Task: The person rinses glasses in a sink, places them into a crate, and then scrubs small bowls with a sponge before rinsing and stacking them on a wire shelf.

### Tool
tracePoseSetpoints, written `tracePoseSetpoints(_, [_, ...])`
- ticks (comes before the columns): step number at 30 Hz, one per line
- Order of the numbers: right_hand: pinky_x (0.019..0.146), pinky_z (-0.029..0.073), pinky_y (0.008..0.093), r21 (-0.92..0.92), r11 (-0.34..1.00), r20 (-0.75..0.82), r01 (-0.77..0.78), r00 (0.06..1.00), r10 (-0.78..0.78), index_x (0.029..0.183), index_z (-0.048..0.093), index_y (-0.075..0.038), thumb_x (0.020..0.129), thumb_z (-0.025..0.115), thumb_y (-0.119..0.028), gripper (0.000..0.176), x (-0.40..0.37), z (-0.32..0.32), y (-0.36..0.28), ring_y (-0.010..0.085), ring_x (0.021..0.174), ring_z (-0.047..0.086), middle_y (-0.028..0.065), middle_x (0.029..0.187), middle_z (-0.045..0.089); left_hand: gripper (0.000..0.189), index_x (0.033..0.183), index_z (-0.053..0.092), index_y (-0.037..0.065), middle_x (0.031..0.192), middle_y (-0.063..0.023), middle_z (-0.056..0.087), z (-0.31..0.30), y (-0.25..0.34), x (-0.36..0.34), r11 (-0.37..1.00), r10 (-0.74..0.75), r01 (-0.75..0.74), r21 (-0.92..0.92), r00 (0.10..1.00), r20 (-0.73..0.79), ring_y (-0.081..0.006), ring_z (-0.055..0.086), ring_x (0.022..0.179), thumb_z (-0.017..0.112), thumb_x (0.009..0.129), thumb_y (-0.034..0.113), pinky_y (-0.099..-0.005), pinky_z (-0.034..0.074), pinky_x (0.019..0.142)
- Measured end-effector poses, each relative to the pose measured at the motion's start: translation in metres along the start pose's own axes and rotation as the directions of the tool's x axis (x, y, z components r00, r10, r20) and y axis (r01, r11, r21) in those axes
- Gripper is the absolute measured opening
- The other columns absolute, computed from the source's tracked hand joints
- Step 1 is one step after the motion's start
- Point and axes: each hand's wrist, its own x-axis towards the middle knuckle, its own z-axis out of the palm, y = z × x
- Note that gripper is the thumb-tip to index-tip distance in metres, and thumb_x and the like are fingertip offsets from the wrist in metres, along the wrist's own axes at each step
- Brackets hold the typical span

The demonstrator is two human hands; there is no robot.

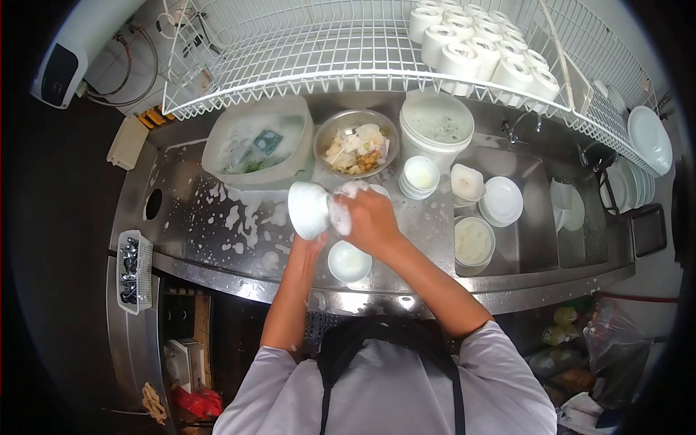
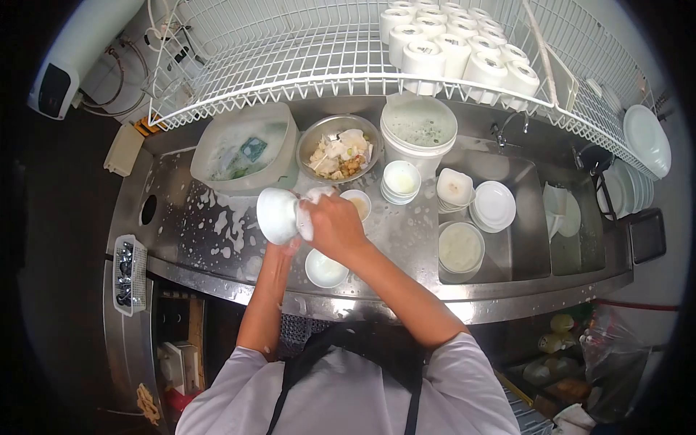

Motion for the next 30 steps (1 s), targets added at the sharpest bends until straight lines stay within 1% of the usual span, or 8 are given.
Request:
tracePoseSetpoints(4, [0.073,0.052,0.0457,0.457,0.872,0.005,-0.176,0.981,0.195,0.096,0.070,-0.008,0.070,0.078,-0.014,0.028,0.004,0.013,0.014,0.0378,0.084,0.065,0.0165,0.086,0.067,0.010,0.102,0.058,0.013,0.096,0.0005,0.060,0.006,0.004,0.005,0.776,0.260,-0.245,0.581,0.964,0.059,-0.0127,0.059,0.089,0.060,0.096,0.021,-0.0300,0.051,0.075])
tracePoseSetpoints(7, [0.073,0.051,0.0462,0.162,0.973,-0.187,-0.167,0.963,0.196,0.096,0.070,-0.008,0.071,0.077,-0.015,0.027,-0.004,0.023,0.013,0.0382,0.084,0.065,0.0174,0.087,0.067,0.019,0.116,0.059,0.010,0.104,0.0000,0.063,0.051,0.017,-0.005,0.964,-0.006,0.113,0.240,0.914,-0.407,-0.0121,0.060,0.094,0.056,0.098,0.016,-0.0280,0.049,0.076])
tracePoseSetpoints(9, [0.073,0.052,0.0461,0.081,0.983,-0.112,-0.163,0.979,0.172,0.098,0.071,-0.009,0.072,0.075,-0.013,0.027,-0.010,0.021,0.022,0.0379,0.083,0.065,0.0172,0.088,0.067,0.032,0.128,0.056,0.005,0.113,-0.0061,0.064,0.040,0.018,-0.005,0.892,0.081,0.106,0.440,0.919,-0.386,-0.0157,0.062,0.098,0.057,0.098,0.016,-0.0299,0.050,0.083])
tracePoseSetpoints(12, [0.073,0.053,0.0434,0.108,0.972,0.053,-0.210,0.977,0.205,0.099,0.073,-0.011,0.075,0.074,-0.015,0.024,-0.018,0.007,0.048,0.0351,0.082,0.067,0.0155,0.088,0.070,0.039,0.132,0.055,-0.001,0.114,-0.0141,0.067,0.035,0.019,-0.006,0.560,0.235,0.023,0.828,0.954,-0.186,-0.0217,0.065,0.103,0.059,0.097,0.016,-0.0346,0.050,0.091])
tracePoseSetpoints(15, [0.073,0.054,0.0402,0.223,0.902,-0.055,-0.370,0.919,0.391,0.102,0.075,-0.012,0.079,0.074,-0.021,0.025,-0.012,-0.026,0.082,0.0327,0.083,0.070,0.0144,0.090,0.072,0.032,0.123,0.062,-0.002,0.110,-0.0225,0.068,0.019,0.023,-0.028,0.162,0.125,0.150,0.975,0.977,-0.171,-0.0293,0.067,0.103,0.060,0.096,0.016,-0.0378,0.050,0.092])
tracePoseSetpoints(21, [0.077,0.054,0.0445,-0.260,0.815,-0.405,-0.517,0.825,0.394,0.108,0.075,-0.016,0.085,0.070,-0.034,0.029,0.047,-0.096,0.193,0.0341,0.088,0.070,0.0176,0.097,0.071,0.026,0.107,0.069,-0.002,0.106,-0.0264,0.067,0.047,0.023,-0.075,-0.280,-0.061,0.033,0.959,0.997,-0.053,-0.0413,0.065,0.097,0.068,0.088,0.016,-0.0427,0.052,0.084])
tracePoseSetpoints(26, [0.088,0.052,0.0465,-0.649,0.654,-0.123,-0.388,0.902,0.413,0.128,0.064,-0.017,0.088,0.063,-0.045,0.049,0.058,-0.088,0.304,0.0352,0.097,0.068,0.0231,0.106,0.068,0.024,0.093,0.066,-0.002,0.097,-0.0239,0.067,0.039,0.007,-0.078,-0.402,-0.115,-0.065,0.913,0.993,0.021,-0.0417,0.065,0.088,0.072,0.084,0.020,-0.0476,0.052,0.077])
tracePoseSetpoints(30, [0.094,0.051,0.0431,-0.709,0.596,0.158,-0.376,0.739,0.655,0.140,0.053,-0.011,0.084,0.060,-0.047,0.066,0.072,-0.084,0.338,0.0340,0.107,0.066,0.0249,0.113,0.067,0.030,0.091,0.065,0.000,0.091,-0.0223,0.067,0.032,0.006,-0.072,-0.485,-0.150,-0.088,0.870,0.989,0.017,-0.0414,0.066,0.084,0.074,0.083,0.027,-0.0486,0.052,0.073])
